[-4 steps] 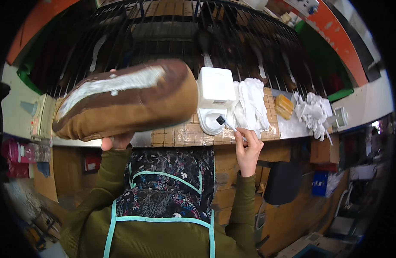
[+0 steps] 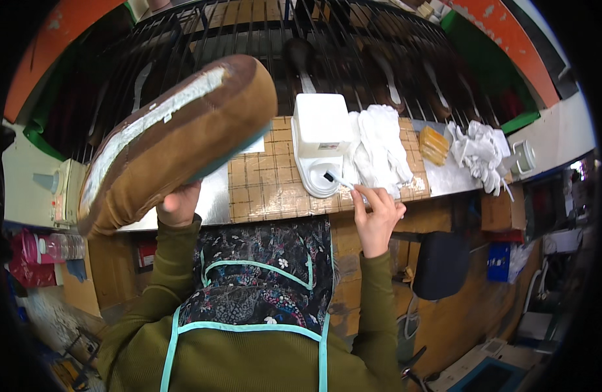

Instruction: The person holds a brown shoe and repeatedly applies a white substance to the sole using a small brush, then wipes the sole with a white cloth. The person rotates the shoe to access different areas of the sole and continues the cleaning process throughout the clip.

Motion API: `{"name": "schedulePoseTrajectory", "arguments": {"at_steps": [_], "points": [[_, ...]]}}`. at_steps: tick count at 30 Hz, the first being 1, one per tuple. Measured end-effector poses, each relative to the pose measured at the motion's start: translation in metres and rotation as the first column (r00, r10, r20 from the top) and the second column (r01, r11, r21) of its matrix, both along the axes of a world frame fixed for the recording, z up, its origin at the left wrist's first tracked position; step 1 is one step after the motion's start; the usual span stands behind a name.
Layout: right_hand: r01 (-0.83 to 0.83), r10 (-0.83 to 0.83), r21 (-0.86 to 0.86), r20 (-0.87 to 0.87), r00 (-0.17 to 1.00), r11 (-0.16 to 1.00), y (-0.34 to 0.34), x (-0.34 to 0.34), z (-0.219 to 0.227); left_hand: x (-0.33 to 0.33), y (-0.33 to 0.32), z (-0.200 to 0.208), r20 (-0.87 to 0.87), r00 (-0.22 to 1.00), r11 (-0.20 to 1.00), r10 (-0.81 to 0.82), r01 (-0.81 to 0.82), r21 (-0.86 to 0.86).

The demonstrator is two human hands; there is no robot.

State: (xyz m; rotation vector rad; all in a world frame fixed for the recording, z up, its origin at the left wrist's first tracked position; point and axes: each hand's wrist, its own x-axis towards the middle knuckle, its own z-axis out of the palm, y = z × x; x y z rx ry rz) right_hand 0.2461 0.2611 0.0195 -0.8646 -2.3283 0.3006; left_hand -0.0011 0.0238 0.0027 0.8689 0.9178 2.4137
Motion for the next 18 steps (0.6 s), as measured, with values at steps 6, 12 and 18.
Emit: {"name": "schedulePoseTrajectory", "arguments": {"at_steps": [6, 12, 18], "points": [[-0.037, 0.015, 0.296, 0.077, 0.997, 0.955, 0.012, -0.01, -0.007, 0.019, 0.023, 0.033, -0.258, 0.9, 0.875, 0.352, -0.414, -0.249], [-0.084, 0.041, 0.263, 0.163, 0.986, 0.961, 0.008, -0.008, 0.002, 0.034, 0.021, 0.057, -0.492, 0.745, 0.734, 0.45, -0.622, -0.271], [-0.084, 0.046, -0.439, -0.096, 0.994, 0.894, 0.027, 0.005, -0.017, 0.027, 0.03, 0.052, -0.601, 0.64, 0.665, 0.478, -0.711, -0.228]]}}
